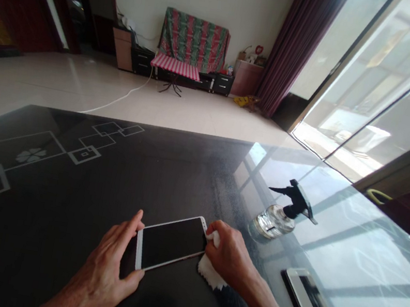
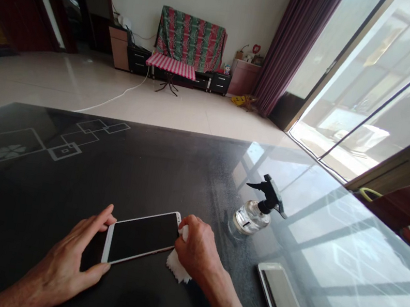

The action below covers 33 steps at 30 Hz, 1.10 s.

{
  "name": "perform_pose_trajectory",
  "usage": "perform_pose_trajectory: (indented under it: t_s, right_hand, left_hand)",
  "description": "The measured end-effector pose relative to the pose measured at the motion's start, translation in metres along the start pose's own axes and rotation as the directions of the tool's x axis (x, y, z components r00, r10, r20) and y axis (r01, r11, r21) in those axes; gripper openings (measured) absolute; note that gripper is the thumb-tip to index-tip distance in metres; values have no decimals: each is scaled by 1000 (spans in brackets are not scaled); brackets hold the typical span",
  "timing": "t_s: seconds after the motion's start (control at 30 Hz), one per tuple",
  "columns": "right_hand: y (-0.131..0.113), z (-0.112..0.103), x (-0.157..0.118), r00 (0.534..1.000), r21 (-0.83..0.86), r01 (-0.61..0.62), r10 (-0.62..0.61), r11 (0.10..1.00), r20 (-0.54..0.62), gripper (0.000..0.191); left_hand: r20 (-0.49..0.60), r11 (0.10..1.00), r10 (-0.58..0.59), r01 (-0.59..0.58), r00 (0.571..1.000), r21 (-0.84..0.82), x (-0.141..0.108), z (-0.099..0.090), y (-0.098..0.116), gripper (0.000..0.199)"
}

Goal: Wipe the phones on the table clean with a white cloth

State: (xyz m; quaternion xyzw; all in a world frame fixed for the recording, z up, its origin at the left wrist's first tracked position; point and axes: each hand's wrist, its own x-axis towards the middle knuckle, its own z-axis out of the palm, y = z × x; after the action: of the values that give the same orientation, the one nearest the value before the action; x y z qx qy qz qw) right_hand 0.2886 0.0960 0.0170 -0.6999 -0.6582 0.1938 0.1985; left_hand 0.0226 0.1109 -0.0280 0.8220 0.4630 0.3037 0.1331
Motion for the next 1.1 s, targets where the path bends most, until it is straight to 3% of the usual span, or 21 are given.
perform_pose_trajectory:
  t_s: [0.27, 0.47, 0.6, 0.77, 0.93, 1.03, 1.1]
  right_hand:
    - [5, -22, -43, 997, 54, -42, 38, 998, 72, 25]
    - [5, -19, -25, 999, 112, -36, 36, 993, 3, 15]
    - [2, -15, -7, 995, 22, -100, 100, 995, 15, 22]
    - [1, -11, 5, 995, -82, -90, 94, 992, 37, 22]
    - [0, -5, 10, 996, -177, -85, 83, 981, -22, 18]
    - [-3, -8, 6, 997, -146, -64, 56, 987, -55, 15]
    - [-6, -16, -2, 999, -44, -16, 18, 999, 33, 17]
  left_hand:
    - [29, 1000, -6, 5, 1000, 5, -3, 2, -6, 87]
    - [14, 1000, 18, -18, 1000, 20, -1, 3, -7, 86]
    - [15, 1000, -12, 12, 1000, 3, -3, 3, -6, 86]
    - [34, 1000, -16, 16, 999, 4, -2, 1, -1, 88]
    - [28, 1000, 1, -1, 1000, -9, 0, -2, 2, 89]
    - [32, 1000, -6, 7, 999, -9, -1, -2, 2, 89]
    - [27, 1000, -4, 4, 1000, -8, -1, -2, 2, 90]
